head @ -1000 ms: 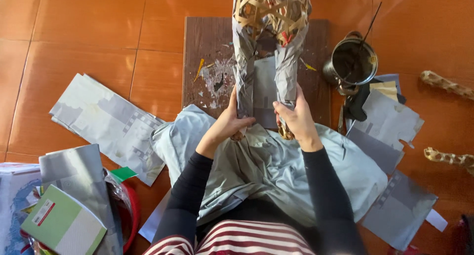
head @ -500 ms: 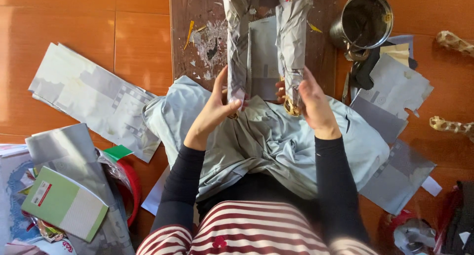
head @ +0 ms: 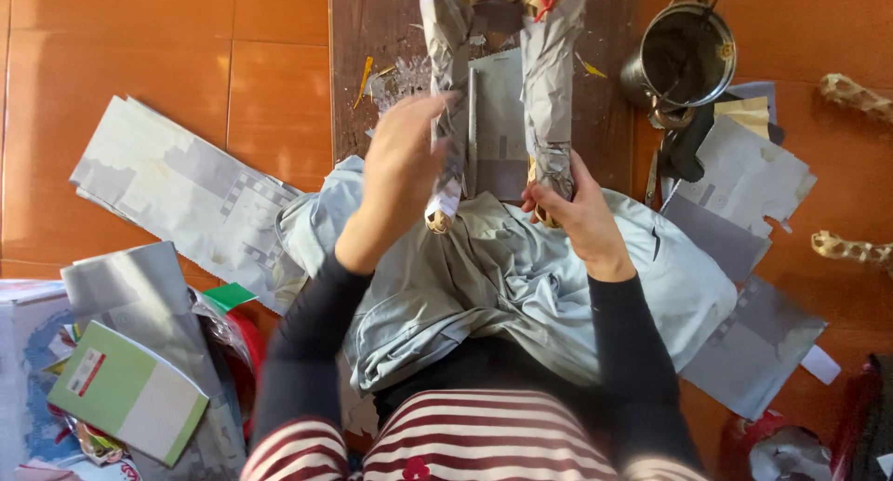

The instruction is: Wrapping a woven bamboo giraffe structure with grey paper and glue.

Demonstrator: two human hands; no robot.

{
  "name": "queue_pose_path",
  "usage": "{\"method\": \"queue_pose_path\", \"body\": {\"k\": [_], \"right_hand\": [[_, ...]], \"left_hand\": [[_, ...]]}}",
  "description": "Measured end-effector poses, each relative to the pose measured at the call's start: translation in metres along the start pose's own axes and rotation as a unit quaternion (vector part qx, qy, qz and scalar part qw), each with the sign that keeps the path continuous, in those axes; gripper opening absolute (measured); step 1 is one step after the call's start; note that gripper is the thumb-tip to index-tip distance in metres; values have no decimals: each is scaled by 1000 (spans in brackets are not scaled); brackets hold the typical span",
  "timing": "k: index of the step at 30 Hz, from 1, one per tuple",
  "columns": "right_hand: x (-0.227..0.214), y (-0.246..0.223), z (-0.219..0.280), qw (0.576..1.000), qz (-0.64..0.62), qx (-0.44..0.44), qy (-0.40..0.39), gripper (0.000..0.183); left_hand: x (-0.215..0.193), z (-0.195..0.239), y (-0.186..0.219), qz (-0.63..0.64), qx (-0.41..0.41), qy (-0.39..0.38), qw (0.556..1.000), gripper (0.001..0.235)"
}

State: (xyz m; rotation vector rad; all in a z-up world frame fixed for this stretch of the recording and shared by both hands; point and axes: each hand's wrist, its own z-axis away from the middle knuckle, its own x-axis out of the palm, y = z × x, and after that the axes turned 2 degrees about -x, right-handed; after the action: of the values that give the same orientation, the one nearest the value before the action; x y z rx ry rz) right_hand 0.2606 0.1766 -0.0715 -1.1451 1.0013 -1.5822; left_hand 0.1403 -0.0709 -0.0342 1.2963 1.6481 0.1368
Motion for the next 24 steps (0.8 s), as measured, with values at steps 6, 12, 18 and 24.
{"method": "queue_pose_path", "body": {"k": [6, 12, 18, 24], "right_hand": [[4, 13, 1, 998, -51, -24, 3, 39], [23, -1, 15, 999, -42, -11, 14, 41], [26, 10, 24, 997, -41, 9, 58, 41], [23, 20, 35, 994, -89, -15, 68, 37]], "left_hand": [[72, -125, 20, -312, 454, -44, 833, 67], [125, -155, -20, -318, 555, -185, 746, 18], [153, -156, -35, -263, 571, -189, 755, 15], [189, -152, -49, -241, 572, -197, 759, 17]]}}
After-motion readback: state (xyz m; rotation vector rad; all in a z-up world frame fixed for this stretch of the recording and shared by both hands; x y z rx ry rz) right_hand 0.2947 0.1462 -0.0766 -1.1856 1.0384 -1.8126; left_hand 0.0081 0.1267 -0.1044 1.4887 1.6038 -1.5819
